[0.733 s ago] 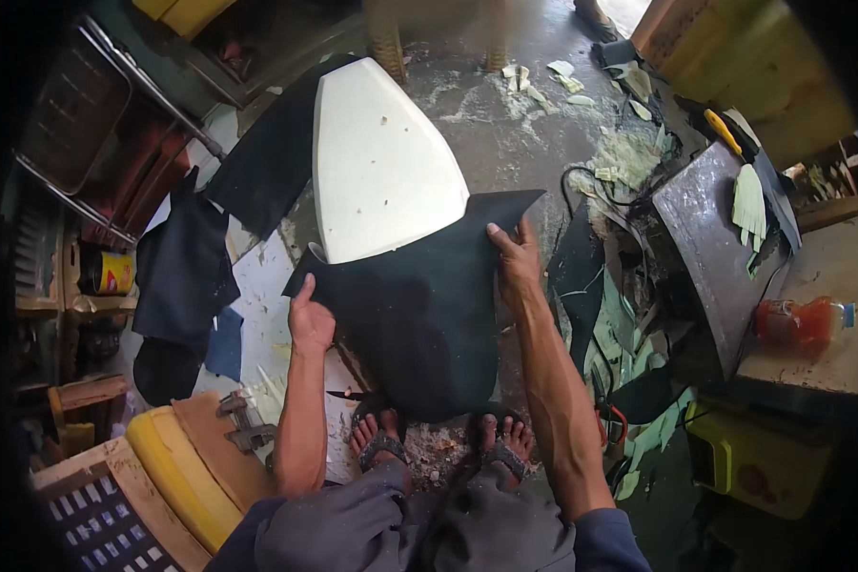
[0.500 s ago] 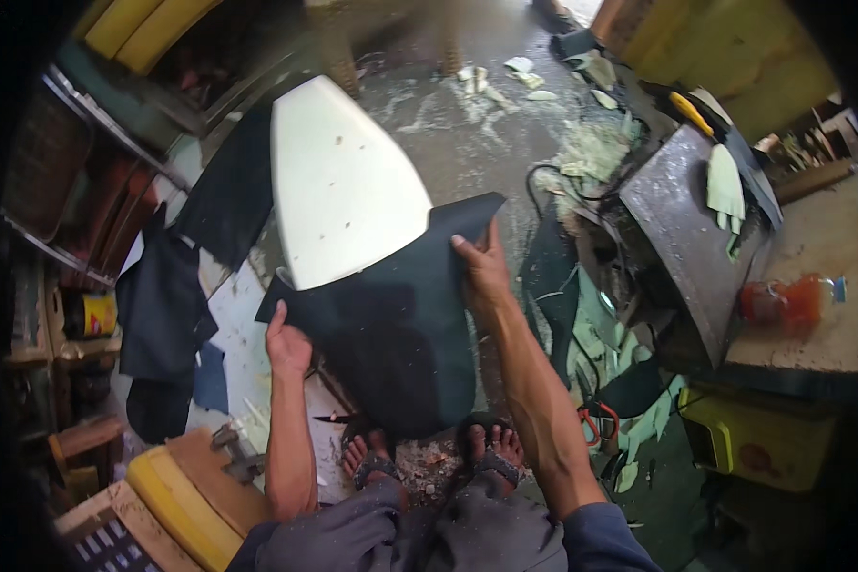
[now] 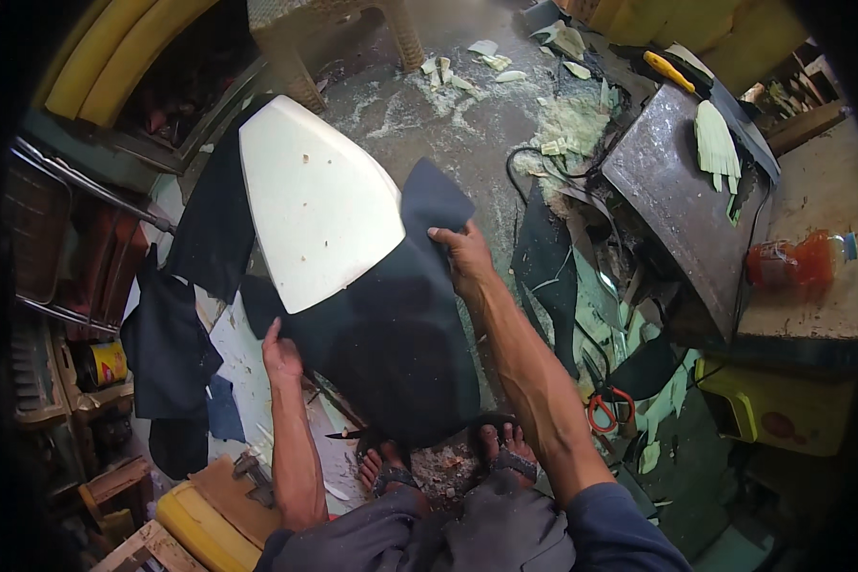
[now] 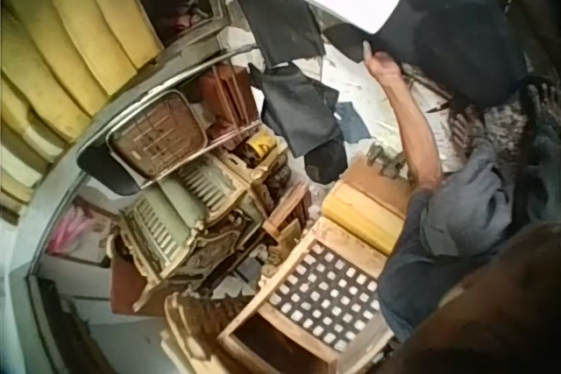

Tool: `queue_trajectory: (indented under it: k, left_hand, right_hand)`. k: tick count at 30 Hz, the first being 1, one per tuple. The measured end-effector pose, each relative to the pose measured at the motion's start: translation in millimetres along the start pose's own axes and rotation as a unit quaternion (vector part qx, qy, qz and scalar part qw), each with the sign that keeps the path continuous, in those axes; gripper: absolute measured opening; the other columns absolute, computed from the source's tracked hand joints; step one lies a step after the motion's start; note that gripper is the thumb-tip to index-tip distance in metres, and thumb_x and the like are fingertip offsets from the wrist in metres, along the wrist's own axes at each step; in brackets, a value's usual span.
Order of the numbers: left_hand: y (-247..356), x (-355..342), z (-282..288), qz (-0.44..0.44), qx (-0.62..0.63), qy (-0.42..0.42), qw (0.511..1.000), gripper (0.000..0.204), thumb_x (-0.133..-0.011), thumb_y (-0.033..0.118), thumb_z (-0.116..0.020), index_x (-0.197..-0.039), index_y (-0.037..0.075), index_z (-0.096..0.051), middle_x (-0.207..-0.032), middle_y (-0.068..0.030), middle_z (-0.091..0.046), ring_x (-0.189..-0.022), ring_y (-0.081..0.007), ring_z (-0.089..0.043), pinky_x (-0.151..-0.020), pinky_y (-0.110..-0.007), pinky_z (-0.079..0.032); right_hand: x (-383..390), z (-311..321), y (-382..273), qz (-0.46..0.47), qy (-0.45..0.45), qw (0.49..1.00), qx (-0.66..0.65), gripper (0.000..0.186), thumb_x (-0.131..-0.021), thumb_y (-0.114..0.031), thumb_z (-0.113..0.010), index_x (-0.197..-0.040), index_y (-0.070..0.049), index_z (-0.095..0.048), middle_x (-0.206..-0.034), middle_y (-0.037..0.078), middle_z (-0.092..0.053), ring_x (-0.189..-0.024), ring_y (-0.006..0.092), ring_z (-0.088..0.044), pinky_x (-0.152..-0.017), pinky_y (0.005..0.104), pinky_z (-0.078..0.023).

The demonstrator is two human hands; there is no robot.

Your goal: The person cuts a piece of black vinyl using scissors and fits it over a white foam seat base. They smooth the material over the contours of the seat and trim the excess vinyl to shape.

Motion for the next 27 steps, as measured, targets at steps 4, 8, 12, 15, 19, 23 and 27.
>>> queue_trajectory:
  k: [4,8,12,15,19,23,27]
  left_hand:
    - [7,22,-30,-0.016,-0.057,0.001,0.998,0.031,-0.097,0.014,-0.066,-0.124,0.0,-0.063,-0.112,-0.0165,-0.07,-0.111,-0.0314,-0.067,-0.096,-0.045,-0.054]
    - [9,68,-69,-0.237,-0.309,0.207,0.897,0.05,-0.102,0.023,-0.061,-0.142,-0.004,-0.049,-0.143,-0.022,-0.052,-0.13,-0.0329,-0.053,-0.108,-0.041,-0.044]
    - [-3,98,-100,-0.284,-0.383,0.063,0.877,0.07,-0.107,0.041,-0.047,-0.158,-0.003,-0.028,-0.164,-0.0212,-0.029,-0.149,-0.0329,-0.032,-0.12,-0.041,-0.028]
    - [-9,73,-95,-0.183,-0.4,0.054,0.896,0.084,-0.106,0.062,-0.035,-0.162,0.002,-0.022,-0.166,-0.0198,-0.028,-0.152,-0.0319,-0.028,-0.123,-0.041,-0.026]
    - [-1,76,-112,-0.092,-0.337,-0.009,0.937,0.089,-0.104,0.068,-0.033,-0.162,0.002,-0.022,-0.164,-0.0199,-0.029,-0.149,-0.0312,-0.035,-0.121,-0.041,-0.031]
    - [-7,59,-107,-0.073,-0.26,-0.04,0.962,0.085,-0.104,0.065,-0.037,-0.16,0.002,-0.026,-0.16,-0.0196,-0.035,-0.142,-0.0302,-0.045,-0.116,-0.041,-0.041]
    - [-14,65,-110,-0.052,-0.163,-0.107,0.979,0.082,-0.104,0.062,-0.042,-0.158,0.002,-0.03,-0.158,-0.0192,-0.038,-0.142,-0.0309,-0.044,-0.115,-0.041,-0.04]
  right_hand:
    - [18,-10,-12,-0.057,0.113,0.96,0.25,0.065,-0.091,-0.02,-0.073,-0.146,0.001,-0.046,-0.132,0.017,-0.062,-0.119,0.0291,-0.062,-0.107,0.0434,-0.046]
    - [22,13,-14,0.247,0.246,0.753,0.558,0.07,-0.097,-0.031,-0.067,-0.151,0.003,-0.04,-0.142,0.03,-0.053,-0.131,0.0398,-0.054,-0.113,0.0462,-0.041]
    - [38,-37,-8,0.198,-0.032,0.82,0.536,0.085,-0.1,-0.051,-0.056,-0.155,0.008,-0.029,-0.158,0.032,-0.034,-0.147,0.0429,-0.037,-0.123,0.0443,-0.029]
    - [24,-56,2,0.093,-0.107,0.812,0.566,0.104,-0.097,-0.068,-0.049,-0.158,0.01,-0.018,-0.162,0.032,-0.026,-0.151,0.0419,-0.03,-0.124,0.0429,-0.026]
    - [-5,-41,-5,-0.02,-0.158,0.813,0.56,0.125,-0.087,-0.082,-0.051,-0.159,0.011,-0.011,-0.162,0.034,-0.024,-0.152,0.0425,-0.029,-0.125,0.0429,-0.025]
    - [-23,-37,-10,-0.03,-0.199,0.785,0.586,0.126,-0.085,-0.085,-0.051,-0.16,0.009,-0.012,-0.158,0.036,-0.032,-0.15,0.0431,-0.032,-0.124,0.0433,-0.027]
    - [-15,-41,-28,0.01,-0.176,0.781,0.599,0.119,-0.085,-0.079,-0.059,-0.158,0.007,-0.024,-0.152,0.036,-0.042,-0.143,0.0445,-0.043,-0.119,0.0453,-0.034]
Point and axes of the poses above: each hand's wrist, its own x-axis away from the middle knuckle, its own z-axis out of the back of the hand, y = z × x, the point moved 3 cm from there along -x, towards the middle knuckle
